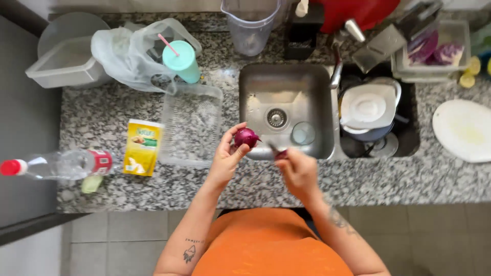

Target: The person peels a red onion over the sink using a small knife, then rinses the onion and the knife under running water. They place the onion on a white plate and proceed to slice it into thin pieces using a larger knife.

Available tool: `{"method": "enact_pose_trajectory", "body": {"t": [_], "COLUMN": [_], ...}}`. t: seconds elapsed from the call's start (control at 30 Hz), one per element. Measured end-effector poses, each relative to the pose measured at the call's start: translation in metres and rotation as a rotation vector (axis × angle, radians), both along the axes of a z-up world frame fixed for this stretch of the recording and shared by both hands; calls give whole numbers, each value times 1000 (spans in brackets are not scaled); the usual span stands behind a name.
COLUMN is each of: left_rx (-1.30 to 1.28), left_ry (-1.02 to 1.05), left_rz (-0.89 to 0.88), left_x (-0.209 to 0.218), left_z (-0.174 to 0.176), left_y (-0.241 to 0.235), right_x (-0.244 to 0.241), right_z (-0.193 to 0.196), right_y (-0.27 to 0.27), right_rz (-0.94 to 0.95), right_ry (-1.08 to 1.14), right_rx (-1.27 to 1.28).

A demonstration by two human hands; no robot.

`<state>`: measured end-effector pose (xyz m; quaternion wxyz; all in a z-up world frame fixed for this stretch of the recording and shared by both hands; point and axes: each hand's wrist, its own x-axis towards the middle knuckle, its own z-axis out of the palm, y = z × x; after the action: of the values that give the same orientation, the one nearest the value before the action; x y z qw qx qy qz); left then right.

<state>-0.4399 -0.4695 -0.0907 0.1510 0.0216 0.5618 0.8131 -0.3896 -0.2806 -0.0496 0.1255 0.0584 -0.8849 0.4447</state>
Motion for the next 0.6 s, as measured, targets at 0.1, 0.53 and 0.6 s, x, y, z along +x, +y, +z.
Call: {"method": "enact_pose_trajectory", "body": {"t": [0.1,0.53,0.6], "left_rx": [247,617,615], "left_ry": [-96,-151,-124], "left_rz": [-100,-371,-390], "left_x": [-1,28,26], "left_z": [29,59,62], "left_y": [-13,-6,0], "right_x": [-16,16,29], "right_z": [20,55,62], "right_y": [5,-17,-24], "right_rz": [-239,-318,-304], "right_ry": [152,-203,-223], "right_rx": [7,51,-46]}}
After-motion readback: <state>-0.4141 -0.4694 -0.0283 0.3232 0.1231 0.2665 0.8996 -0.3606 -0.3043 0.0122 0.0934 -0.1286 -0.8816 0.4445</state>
